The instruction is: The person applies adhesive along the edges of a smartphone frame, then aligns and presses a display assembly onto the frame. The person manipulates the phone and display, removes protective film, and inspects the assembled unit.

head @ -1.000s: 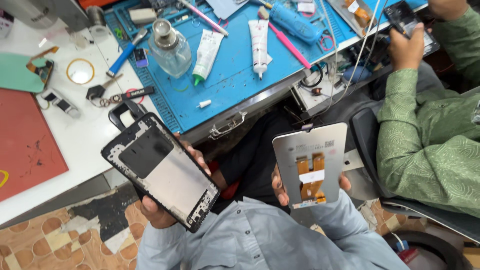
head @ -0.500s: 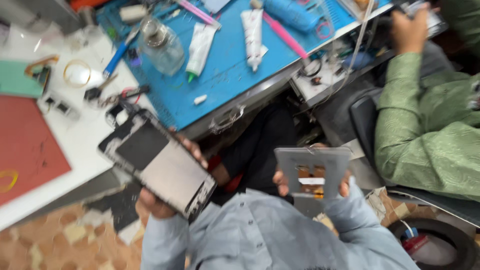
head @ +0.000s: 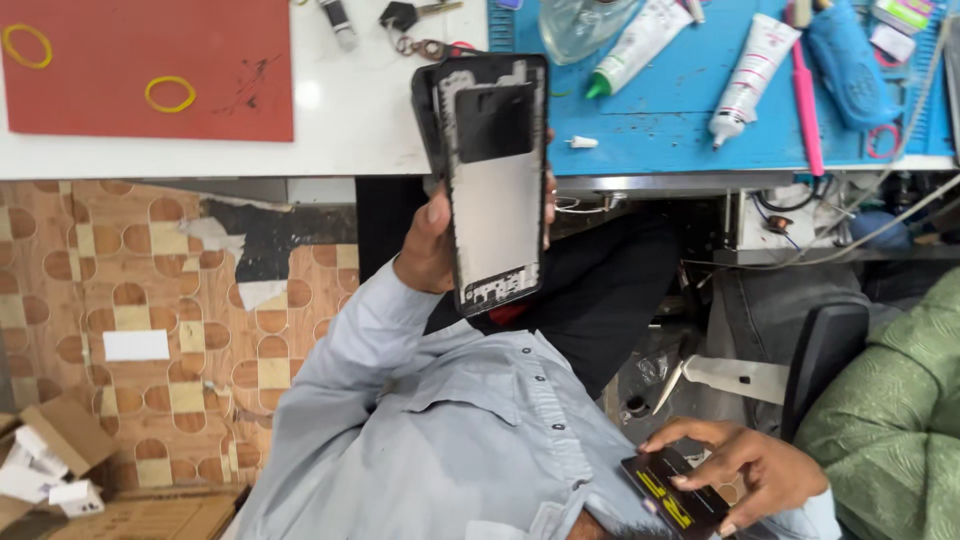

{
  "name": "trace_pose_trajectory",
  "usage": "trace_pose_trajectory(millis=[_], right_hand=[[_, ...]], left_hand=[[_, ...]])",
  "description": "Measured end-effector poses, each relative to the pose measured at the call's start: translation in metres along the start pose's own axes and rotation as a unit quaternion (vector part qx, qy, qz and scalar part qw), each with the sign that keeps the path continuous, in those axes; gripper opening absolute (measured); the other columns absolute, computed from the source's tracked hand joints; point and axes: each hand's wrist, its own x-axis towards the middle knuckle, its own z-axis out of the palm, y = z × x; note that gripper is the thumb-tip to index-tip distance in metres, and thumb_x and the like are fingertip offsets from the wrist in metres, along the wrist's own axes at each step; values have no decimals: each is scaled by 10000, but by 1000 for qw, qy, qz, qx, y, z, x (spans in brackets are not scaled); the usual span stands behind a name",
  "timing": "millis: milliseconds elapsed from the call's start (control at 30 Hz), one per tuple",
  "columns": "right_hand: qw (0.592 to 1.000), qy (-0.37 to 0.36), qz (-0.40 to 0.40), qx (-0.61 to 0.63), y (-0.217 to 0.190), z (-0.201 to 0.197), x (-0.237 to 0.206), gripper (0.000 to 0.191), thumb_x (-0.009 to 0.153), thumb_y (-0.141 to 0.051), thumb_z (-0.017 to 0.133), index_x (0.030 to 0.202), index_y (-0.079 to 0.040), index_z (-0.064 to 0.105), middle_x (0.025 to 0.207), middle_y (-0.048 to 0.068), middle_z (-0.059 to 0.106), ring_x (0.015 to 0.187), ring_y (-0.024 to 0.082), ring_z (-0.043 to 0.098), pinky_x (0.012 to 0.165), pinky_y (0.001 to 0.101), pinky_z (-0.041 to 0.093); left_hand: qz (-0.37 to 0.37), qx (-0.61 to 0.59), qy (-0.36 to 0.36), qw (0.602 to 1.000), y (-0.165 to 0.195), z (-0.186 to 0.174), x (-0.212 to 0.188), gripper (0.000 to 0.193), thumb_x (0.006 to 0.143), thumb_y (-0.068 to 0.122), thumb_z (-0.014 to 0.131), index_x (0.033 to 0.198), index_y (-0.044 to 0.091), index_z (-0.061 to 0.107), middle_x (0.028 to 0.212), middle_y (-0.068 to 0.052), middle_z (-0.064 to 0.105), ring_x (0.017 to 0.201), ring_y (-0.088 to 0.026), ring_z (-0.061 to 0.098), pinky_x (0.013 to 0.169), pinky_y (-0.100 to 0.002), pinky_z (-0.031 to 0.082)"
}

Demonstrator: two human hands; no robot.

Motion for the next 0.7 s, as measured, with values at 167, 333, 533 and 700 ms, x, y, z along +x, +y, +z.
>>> trace_pose_trajectory(millis=[167,333,533,700], right_hand=[[994,79,66,-33,19,-24,-20,640,737,-301,975,1312,-130,752,1507,330,509,1359,525,546,1166,649,385],[963,208,-125,115,45,-40,-12,877,738,-441,903,1433,-5,595,1416,375,513,1273,557,534,1091,704,417],[868,226,-348,271,35,-51,34,1082,797,-566,798,1656,-84,350,1470,254,391,1286,504,540,1041,676,496],[867,335,-347,128,14,-74,26,767,915,-517,745,1496,-101,467,1368,97,498,1281,324,557,1010,496,559]], left_hand=[[-8,-98,-61,993,-5,-18,8,1149,849,691,754,1604,-19,257,1295,-149,562,1134,-235,621,908,-379,585],[-3,-164,-87,983,-15,-33,6,1156,864,700,712,1634,-17,232,1295,-162,554,1105,-235,632,866,-374,602],[-41,-189,-166,967,-19,-43,13,1151,816,655,764,1629,21,253,1335,-144,559,1156,-231,656,932,-380,611],[-29,-113,-160,980,-26,-48,19,1178,748,665,831,1589,75,253,1472,-147,502,1189,-261,638,938,-426,627]])
